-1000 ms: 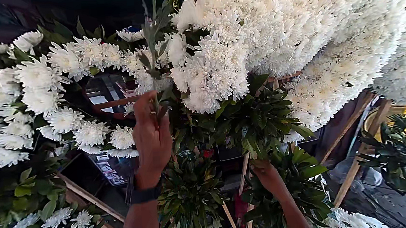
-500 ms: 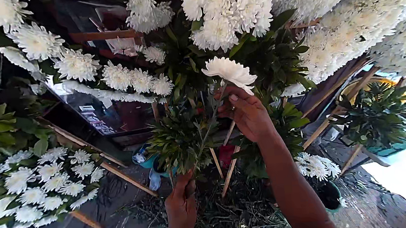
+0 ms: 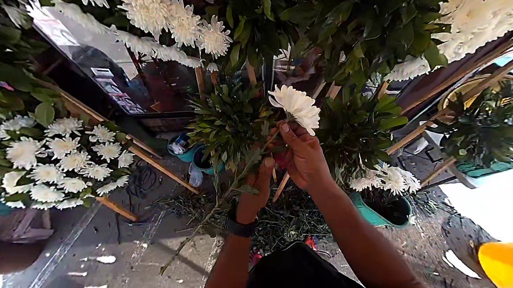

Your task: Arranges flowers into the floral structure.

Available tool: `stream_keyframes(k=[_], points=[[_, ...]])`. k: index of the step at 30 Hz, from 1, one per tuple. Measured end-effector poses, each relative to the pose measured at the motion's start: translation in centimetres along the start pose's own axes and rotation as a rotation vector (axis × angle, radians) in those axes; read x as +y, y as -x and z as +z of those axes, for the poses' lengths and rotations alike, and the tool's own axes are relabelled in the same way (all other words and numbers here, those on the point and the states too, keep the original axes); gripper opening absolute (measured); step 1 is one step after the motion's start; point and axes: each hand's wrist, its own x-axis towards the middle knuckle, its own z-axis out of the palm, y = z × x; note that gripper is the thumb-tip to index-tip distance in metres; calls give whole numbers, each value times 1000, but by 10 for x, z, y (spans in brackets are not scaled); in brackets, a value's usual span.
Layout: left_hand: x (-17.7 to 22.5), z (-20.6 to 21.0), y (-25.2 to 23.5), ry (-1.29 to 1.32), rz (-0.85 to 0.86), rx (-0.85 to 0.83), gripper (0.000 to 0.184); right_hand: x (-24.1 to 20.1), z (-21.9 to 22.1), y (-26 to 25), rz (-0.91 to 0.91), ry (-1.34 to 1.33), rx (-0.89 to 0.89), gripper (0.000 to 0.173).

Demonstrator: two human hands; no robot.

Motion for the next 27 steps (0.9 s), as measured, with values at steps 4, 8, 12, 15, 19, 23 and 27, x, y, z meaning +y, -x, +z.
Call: stream_keyframes(k=[4, 8, 12, 15, 19, 23, 27], points=[[-2, 12, -1, 40, 23, 81, 25, 2, -10, 2, -1, 80, 23, 15], [2, -7, 17, 60, -262, 71, 53, -22, -32, -20, -194, 170, 166, 17], [5, -17, 9, 71, -323, -1, 53, -18, -51, -21, -153, 327, -66, 24], [29, -1, -24, 45, -170, 28, 36, -6, -40, -5, -154, 629, -371, 27], [42, 10, -48, 113, -141, 29, 16, -16, -39, -11, -278, 1158, -452, 31], [49, 20, -69, 205, -86, 66, 11, -26, -30, -14, -561, 1582, -316, 30], [75, 32, -96, 272, 1, 79, 7, -44, -39, -10, -656, 1575, -168, 29]])
